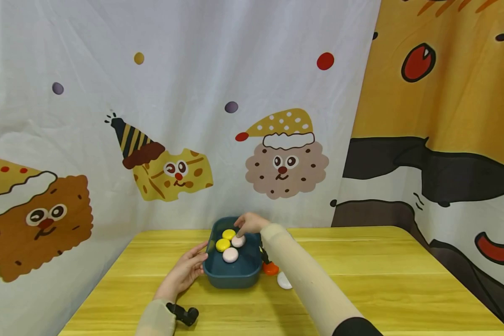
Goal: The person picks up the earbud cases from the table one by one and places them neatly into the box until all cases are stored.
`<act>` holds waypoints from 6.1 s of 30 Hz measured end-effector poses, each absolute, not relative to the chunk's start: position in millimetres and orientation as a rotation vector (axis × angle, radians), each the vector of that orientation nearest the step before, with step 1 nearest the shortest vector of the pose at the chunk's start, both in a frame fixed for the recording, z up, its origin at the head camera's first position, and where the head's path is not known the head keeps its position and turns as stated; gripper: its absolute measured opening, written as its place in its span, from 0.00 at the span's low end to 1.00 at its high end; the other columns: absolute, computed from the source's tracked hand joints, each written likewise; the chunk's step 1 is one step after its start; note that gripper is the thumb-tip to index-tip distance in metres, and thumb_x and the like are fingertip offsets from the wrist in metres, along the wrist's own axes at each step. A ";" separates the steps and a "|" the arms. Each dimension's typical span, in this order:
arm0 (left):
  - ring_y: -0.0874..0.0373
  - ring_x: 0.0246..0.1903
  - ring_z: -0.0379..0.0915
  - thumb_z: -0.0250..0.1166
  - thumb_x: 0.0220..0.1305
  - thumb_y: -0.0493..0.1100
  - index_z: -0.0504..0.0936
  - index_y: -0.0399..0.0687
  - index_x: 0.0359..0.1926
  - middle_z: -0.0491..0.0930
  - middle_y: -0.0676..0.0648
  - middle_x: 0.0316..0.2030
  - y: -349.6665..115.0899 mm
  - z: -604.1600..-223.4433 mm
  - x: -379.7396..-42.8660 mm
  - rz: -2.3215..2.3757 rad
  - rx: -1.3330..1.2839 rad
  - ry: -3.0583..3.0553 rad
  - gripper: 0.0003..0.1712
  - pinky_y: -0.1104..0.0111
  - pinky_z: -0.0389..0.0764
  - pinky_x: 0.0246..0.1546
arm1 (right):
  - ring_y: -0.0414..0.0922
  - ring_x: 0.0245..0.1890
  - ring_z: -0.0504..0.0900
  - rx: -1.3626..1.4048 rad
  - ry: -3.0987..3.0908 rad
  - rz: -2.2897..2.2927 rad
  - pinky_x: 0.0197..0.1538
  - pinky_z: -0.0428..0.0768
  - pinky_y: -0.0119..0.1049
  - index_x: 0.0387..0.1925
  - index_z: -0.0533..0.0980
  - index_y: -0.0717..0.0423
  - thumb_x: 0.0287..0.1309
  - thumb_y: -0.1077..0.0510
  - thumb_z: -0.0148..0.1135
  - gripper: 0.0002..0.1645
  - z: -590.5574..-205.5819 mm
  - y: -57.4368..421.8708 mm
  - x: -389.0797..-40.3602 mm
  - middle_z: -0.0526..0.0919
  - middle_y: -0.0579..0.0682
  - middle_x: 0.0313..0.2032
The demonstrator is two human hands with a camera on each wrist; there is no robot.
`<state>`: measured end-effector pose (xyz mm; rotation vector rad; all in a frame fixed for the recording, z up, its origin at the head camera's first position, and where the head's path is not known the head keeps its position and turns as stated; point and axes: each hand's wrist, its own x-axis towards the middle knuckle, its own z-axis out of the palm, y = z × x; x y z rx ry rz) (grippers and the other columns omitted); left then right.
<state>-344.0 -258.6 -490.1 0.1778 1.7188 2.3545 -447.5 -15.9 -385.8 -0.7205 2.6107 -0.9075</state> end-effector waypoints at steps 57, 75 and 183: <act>0.66 0.22 0.72 0.55 0.72 0.39 0.46 0.42 0.76 0.74 0.48 0.38 -261.1 -487.2 -341.9 2.330 0.190 1.743 0.39 0.76 0.77 0.26 | 0.56 0.58 0.72 -0.452 2.459 -1.456 0.59 0.70 0.56 0.64 0.69 0.65 0.55 0.57 0.69 0.37 -442.6 138.9 -436.6 0.71 0.64 0.61; 0.66 0.23 0.74 0.57 0.72 0.39 0.47 0.41 0.76 0.76 0.48 0.39 -258.1 -485.6 -341.9 2.326 0.186 1.745 0.40 0.76 0.78 0.27 | 0.55 0.58 0.72 -0.519 2.567 -1.277 0.62 0.68 0.51 0.58 0.74 0.67 0.46 0.61 0.74 0.36 -464.0 143.6 -445.4 0.77 0.59 0.56; 0.66 0.24 0.75 0.55 0.73 0.38 0.45 0.41 0.76 0.80 0.48 0.38 -259.4 -488.0 -340.3 2.335 0.216 1.719 0.39 0.76 0.78 0.28 | 0.52 0.56 0.74 -0.674 2.553 -1.483 0.59 0.72 0.51 0.57 0.78 0.59 0.51 0.58 0.73 0.30 -383.7 118.5 -450.5 0.79 0.55 0.55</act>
